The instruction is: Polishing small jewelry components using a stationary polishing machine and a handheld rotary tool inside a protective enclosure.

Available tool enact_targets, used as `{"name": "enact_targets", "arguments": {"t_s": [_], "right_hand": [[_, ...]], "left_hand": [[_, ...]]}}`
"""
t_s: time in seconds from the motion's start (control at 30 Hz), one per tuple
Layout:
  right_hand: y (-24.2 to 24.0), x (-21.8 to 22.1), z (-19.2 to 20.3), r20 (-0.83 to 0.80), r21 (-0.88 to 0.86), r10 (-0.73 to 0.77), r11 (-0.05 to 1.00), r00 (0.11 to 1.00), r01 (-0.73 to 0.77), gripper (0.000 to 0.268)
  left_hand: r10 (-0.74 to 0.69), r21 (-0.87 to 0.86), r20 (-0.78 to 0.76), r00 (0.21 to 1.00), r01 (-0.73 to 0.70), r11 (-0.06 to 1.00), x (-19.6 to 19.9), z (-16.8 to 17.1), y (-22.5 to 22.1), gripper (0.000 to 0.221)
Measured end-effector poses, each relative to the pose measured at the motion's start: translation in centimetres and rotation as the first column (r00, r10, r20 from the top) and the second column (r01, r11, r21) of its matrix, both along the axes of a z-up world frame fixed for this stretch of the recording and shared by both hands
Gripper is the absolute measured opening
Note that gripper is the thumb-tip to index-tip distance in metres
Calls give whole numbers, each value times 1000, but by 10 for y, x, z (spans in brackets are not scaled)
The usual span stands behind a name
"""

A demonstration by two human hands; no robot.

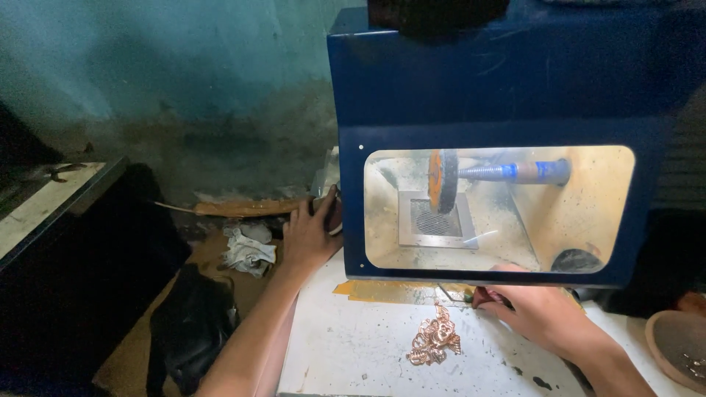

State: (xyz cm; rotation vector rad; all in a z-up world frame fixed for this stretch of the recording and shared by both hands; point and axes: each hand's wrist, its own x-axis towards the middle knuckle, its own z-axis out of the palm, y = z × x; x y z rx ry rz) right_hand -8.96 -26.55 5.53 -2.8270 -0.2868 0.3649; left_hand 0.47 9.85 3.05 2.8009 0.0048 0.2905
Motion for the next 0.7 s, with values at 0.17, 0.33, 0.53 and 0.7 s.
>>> {"name": "enact_targets", "arguments": {"t_s": [0.17,0.33,0.53,0.7], "right_hand": [[2,-3,5,-42,-23,-31,999,999,30,13],[4,-5,13,-61,-20,-28,999,998,27,13],[3,-6,12,-79,-62,-31,998,996,26,15],[-9,-24,9,91,42,106,993,990,-110,14]], "left_hand": [[-16,-76,-62,998,11,997,-1,3,1,105],[-65,-246,-134,989,30,969,-8,19,4,113],[-141,-443,-68,988,96,891,-20,24,10,120],[-80,-469,-143,986,3,883,-46,30,15,123]]}}
